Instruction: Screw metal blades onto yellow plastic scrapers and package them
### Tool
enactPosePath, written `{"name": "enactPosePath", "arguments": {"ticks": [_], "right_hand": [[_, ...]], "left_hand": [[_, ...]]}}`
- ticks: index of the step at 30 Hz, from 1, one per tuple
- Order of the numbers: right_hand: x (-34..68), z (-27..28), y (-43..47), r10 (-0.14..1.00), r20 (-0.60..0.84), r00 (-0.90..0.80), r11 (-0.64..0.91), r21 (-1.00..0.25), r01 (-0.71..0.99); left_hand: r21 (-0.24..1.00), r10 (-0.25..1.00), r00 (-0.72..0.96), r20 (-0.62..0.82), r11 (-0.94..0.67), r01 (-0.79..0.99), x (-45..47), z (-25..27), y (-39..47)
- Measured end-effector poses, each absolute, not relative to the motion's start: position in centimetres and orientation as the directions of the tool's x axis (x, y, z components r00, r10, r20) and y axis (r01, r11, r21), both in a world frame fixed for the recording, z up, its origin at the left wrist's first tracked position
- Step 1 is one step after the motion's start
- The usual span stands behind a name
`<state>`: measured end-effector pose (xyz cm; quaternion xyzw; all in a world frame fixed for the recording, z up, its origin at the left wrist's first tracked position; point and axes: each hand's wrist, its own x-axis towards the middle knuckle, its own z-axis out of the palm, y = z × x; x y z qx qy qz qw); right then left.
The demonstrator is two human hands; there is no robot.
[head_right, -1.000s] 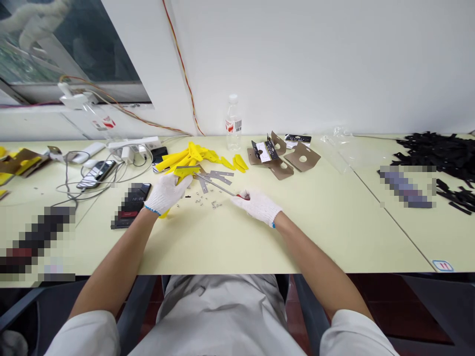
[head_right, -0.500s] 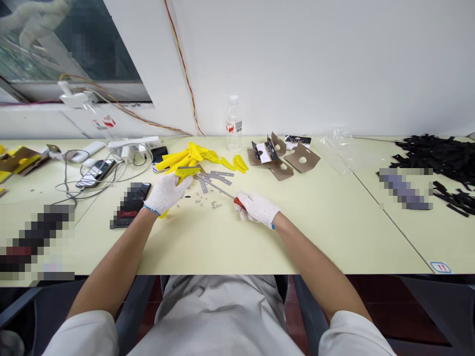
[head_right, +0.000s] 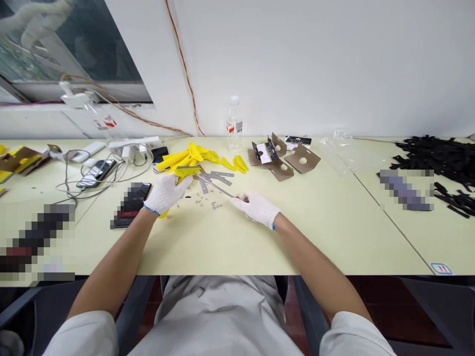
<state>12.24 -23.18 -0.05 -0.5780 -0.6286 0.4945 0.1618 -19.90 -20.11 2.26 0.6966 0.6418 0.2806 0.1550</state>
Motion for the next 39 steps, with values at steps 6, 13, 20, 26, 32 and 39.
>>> {"name": "enactPosePath", "arguments": {"ticks": [6, 13, 20, 26, 32, 39], "right_hand": [[12.2, -0.5, -23.1, 0.854, -0.408, -0.323, -0.197, -0.828, 0.525], [12.4, -0.5, -22.9, 0.936, -0.259, -0.239, -0.048, -0.765, 0.642], [11.8, 0.3, -23.3, 0.849, -0.437, -0.297, -0.272, -0.844, 0.463], [12.2, 0.9, -23.4, 0.855, -0.425, -0.298, -0.224, -0.821, 0.526], [12.5, 0.6, -23.2, 0.879, -0.385, -0.281, -0.191, -0.825, 0.532], [12.5, 0.2, -23.2, 0.85, -0.396, -0.348, -0.189, -0.846, 0.499]], "left_hand": [[0.587, 0.982, 0.014, 0.188, -0.124, 0.8, -19.8, 2.4, -20.2], [0.555, 0.979, 0.006, 0.205, -0.121, 0.823, -19.9, 2.4, -20.1], [0.567, 0.981, 0.013, 0.191, -0.121, 0.815, -19.9, 2.3, -20.1], [0.564, 0.987, 0.001, 0.163, -0.094, 0.82, -20.0, 2.1, -20.1], [0.575, 0.989, -0.025, 0.146, -0.064, 0.816, -20.3, 1.5, -19.9], [0.579, 0.995, -0.052, 0.088, -0.009, 0.815, -20.1, 1.9, -20.2]]}}
